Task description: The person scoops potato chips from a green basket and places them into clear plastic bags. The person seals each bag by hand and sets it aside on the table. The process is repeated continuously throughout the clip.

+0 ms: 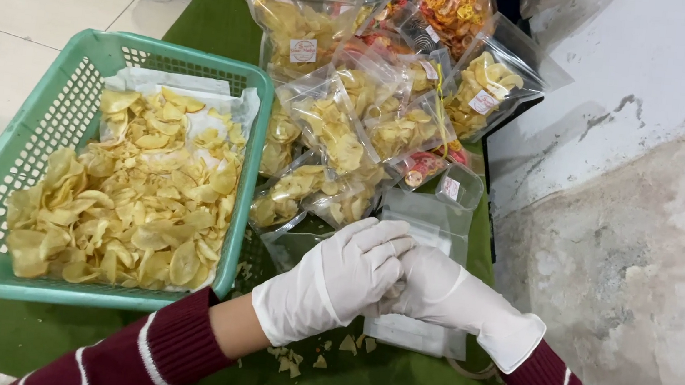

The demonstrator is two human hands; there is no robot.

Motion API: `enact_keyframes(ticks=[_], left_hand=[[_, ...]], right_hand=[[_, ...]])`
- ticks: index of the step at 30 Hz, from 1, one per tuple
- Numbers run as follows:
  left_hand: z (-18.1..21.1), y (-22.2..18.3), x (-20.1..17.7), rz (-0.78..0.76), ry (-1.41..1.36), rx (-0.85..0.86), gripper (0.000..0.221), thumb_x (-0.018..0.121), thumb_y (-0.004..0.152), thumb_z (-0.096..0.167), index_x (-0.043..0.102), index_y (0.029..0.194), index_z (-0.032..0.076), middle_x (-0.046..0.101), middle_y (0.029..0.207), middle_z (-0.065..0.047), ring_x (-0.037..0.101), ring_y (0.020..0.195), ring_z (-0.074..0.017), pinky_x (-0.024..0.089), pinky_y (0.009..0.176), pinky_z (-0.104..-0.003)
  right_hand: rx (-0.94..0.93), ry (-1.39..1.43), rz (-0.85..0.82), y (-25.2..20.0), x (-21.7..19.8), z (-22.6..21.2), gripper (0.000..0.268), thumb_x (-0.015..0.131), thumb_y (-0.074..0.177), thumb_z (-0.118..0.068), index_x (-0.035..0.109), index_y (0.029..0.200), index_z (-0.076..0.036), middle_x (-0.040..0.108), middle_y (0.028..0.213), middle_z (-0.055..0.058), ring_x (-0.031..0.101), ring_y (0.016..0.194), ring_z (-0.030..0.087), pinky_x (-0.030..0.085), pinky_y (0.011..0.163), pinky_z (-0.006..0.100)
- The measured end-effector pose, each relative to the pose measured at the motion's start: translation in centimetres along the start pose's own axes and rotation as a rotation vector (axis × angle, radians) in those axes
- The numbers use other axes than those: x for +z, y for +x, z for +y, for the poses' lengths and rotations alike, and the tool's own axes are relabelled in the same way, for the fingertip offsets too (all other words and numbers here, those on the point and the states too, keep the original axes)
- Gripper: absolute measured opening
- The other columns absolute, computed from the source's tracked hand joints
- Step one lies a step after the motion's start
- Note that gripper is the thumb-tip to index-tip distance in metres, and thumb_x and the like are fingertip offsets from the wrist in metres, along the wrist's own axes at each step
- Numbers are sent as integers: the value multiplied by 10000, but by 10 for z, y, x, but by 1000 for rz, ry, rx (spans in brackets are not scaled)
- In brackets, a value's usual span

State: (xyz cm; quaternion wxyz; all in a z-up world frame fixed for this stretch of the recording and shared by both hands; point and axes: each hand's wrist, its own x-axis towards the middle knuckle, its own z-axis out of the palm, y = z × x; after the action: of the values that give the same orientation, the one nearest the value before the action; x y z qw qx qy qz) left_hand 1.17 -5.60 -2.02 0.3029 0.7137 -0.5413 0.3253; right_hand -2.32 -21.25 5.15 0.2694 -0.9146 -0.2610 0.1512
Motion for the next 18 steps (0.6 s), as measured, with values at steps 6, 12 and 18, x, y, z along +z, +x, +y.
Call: enact_keyframes(ticks=[6, 12, 18], left_hand=[[-4, 23, -57, 85, -371, -164, 678, 391, 947, 594, 240, 1436, 150, 224, 1565, -220, 356, 1447, -382, 398, 1098, -518], [-34, 5, -50, -217, -1477, -510, 983, 599, 815, 602, 114, 1489, 76, 219, 1512, -242, 299, 1369, -419, 320, 1066, -570], [-24, -2, -29, -240, -1789, -638, 847, 688, 817, 180, 221, 1520, 115, 442, 1400, -129, 460, 1220, -176, 463, 958, -331]], right_hand=[[72, 112, 57, 9, -30, -26, 269, 644, 833, -187, 638, 1085, -93, 697, 1103, 60, 661, 1034, 163, 528, 886, 302], [209, 219, 5, -4, -26, -29, 411, 856, 620, -442, 794, 992, -279, 611, 881, -21, 567, 841, 151, 488, 803, 365], [-27, 307, 107, 2, -28, -76, 292, 859, 723, -188, 614, 865, -116, 529, 790, 0, 539, 782, 157, 489, 758, 318]])
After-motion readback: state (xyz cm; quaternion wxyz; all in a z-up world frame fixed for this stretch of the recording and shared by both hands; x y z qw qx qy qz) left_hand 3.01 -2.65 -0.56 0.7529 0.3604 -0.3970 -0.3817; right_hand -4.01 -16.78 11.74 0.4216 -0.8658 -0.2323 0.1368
